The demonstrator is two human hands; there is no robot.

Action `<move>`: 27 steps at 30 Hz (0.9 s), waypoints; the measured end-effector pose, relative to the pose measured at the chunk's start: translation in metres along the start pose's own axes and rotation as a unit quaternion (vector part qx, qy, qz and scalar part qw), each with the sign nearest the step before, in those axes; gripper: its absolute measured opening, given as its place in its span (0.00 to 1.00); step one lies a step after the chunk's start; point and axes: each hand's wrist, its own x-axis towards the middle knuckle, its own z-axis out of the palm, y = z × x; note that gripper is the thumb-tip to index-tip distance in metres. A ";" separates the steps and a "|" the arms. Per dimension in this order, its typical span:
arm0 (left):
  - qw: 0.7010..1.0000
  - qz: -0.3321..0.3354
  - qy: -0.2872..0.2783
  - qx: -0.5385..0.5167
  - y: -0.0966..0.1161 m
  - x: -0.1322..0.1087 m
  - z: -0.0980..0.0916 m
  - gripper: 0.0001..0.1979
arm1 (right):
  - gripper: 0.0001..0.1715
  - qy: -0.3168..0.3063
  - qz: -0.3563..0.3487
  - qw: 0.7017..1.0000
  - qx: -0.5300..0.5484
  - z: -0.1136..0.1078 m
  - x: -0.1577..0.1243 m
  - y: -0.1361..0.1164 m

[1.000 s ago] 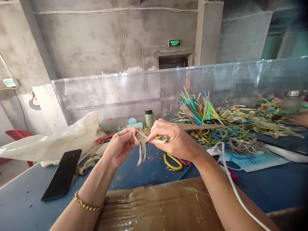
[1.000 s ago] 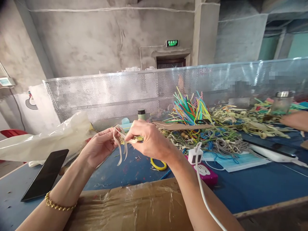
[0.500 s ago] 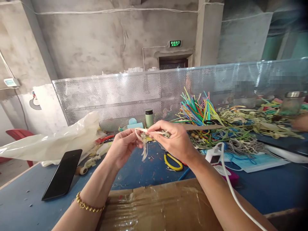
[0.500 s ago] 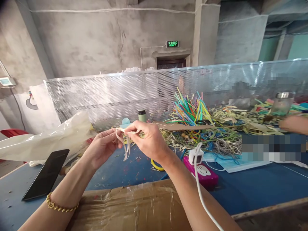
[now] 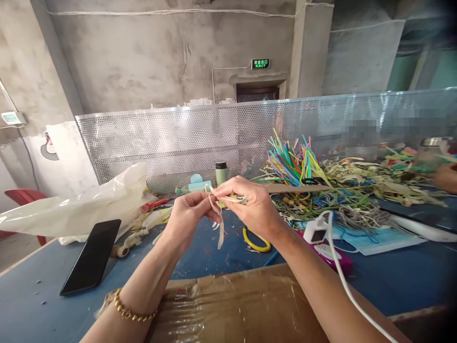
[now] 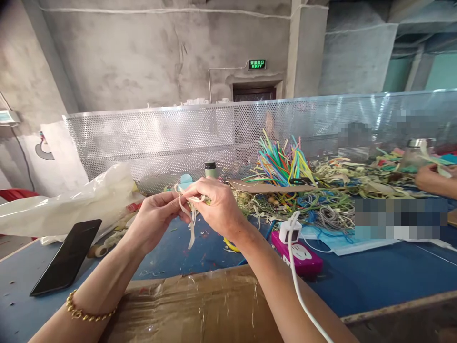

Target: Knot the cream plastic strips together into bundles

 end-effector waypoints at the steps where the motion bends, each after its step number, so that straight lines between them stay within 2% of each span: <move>1: 1.000 0.002 -0.006 -0.013 0.001 0.000 -0.001 0.09 | 0.08 -0.003 0.000 1.000 0.011 -0.001 0.000 0.001; 9: 0.998 0.006 -0.049 -0.034 0.000 0.001 -0.003 0.06 | 0.07 -0.009 0.007 1.000 0.014 -0.001 0.001 0.003; 13: 0.999 -0.005 -0.037 -0.023 0.000 0.000 -0.003 0.07 | 0.06 0.009 0.052 0.998 0.021 -0.001 0.001 0.001; 17: 1.000 -0.011 -0.022 -0.001 -0.001 0.001 -0.004 0.06 | 0.07 -0.006 0.092 0.995 0.043 -0.001 -0.001 -0.001; 27: 1.000 -0.013 -0.023 -0.001 -0.002 0.001 -0.004 0.06 | 0.07 0.009 0.064 0.998 -0.004 -0.002 -0.001 -0.013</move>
